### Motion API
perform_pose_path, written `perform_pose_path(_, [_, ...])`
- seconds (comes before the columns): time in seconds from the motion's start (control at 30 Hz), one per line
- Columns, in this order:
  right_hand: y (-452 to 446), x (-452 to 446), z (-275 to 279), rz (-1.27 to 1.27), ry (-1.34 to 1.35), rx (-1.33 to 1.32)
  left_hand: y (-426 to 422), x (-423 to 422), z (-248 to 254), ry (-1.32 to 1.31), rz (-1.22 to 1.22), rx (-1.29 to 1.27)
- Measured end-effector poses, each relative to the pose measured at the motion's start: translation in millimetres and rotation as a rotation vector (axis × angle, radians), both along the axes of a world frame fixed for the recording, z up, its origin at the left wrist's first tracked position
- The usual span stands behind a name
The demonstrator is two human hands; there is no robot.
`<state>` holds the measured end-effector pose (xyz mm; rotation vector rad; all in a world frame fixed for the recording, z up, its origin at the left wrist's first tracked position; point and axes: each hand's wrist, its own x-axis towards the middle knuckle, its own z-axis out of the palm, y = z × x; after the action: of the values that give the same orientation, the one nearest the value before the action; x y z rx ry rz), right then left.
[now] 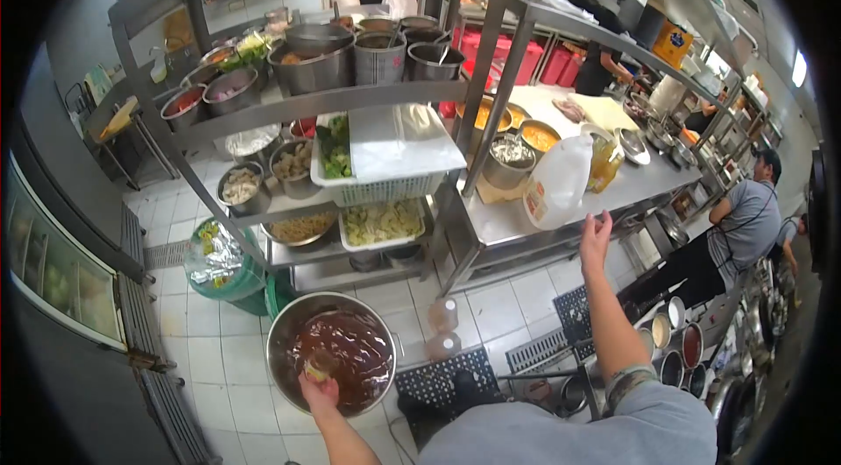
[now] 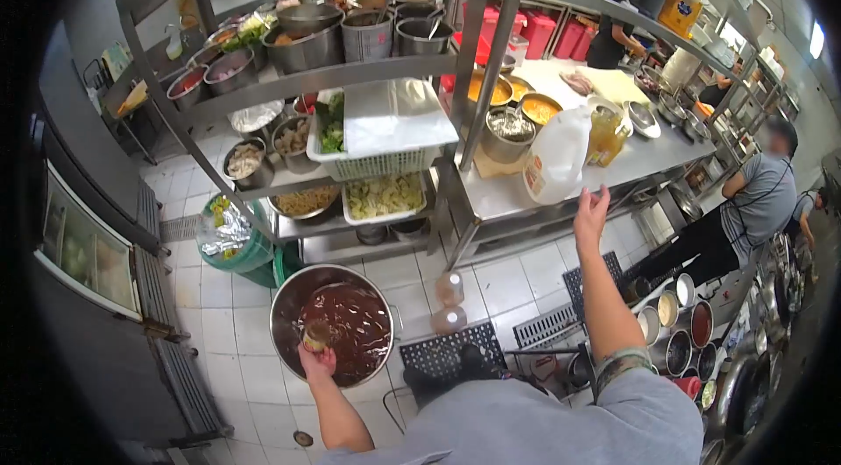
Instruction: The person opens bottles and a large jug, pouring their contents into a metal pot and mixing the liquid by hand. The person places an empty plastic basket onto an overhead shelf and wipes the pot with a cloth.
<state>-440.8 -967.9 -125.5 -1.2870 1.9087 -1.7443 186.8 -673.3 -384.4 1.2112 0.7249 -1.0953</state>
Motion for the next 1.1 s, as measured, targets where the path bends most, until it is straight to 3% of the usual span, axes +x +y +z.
perform_pose_path(0.1, [25.6, 51.2, 29.0, 0.131, -0.022, -0.029, 13.5, -5.3, 28.3, -0.249, -0.046, -0.092])
perform_pose_path(0.2, [45.5, 108.7, 24.1, 0.434, -0.028, 0.007, 12.3, 9.6, 36.5, -0.847, -0.089, 0.031])
perform_pose_path(0.23, [56.3, 131.8, 20.1, 0.56, 0.003, 0.041, 9.0, 1.2, 82.2, -1.101, -0.23, 0.063])
perform_pose_path(0.33, [98.5, 209.5, 46.9, 0.954, 0.205, 0.202, -19.2, -29.6, 186.8, -1.485, -0.548, 0.104])
perform_pose_path(0.37, [105.3, 225.9, 43.4, 1.116, 0.238, 0.21, -34.1, -49.7, 231.4, -1.572, -0.578, 0.025])
perform_pose_path(0.43, [119.4, 252.8, 56.6, 1.321, 0.338, 0.282, -67.2, -76.8, 274.4, -1.701, -0.698, -0.087])
perform_pose_path(0.5, [121.4, 263.0, 54.9, 1.386, 0.371, 0.14, -104.9, -118.1, 319.2, -1.839, -0.791, -0.235])
perform_pose_path(0.6, [103.0, 252.4, 67.8, 1.286, 0.325, -0.047, -152.8, -198.3, 383.4, -1.995, -0.833, -0.448])
perform_pose_path(0.7, [79.5, 197.0, 119.3, 1.124, 0.15, 0.135, -201.6, -275.4, 431.8, -2.148, -0.866, -0.504])
perform_pose_path(0.83, [35.8, 83.1, 154.4, 0.735, 0.119, -0.046, -262.4, -377.7, 478.2, -2.058, -1.087, -0.833])
perform_pose_path(0.87, [21.8, 50.3, 160.2, 0.609, 0.124, -0.139, -275.9, -400.2, 480.0, -2.041, -1.096, -0.913])
perform_pose_path(1.0, [-27.5, -99.6, 150.5, 0.19, 0.007, -0.055, -338.2, -463.8, 444.6, -2.096, -1.26, -0.846])
perform_pose_path(1.1, [-94.4, -201.2, 53.1, -0.057, 0.044, -0.096, -380.8, -510.4, 391.9, -2.015, -1.322, -0.805])
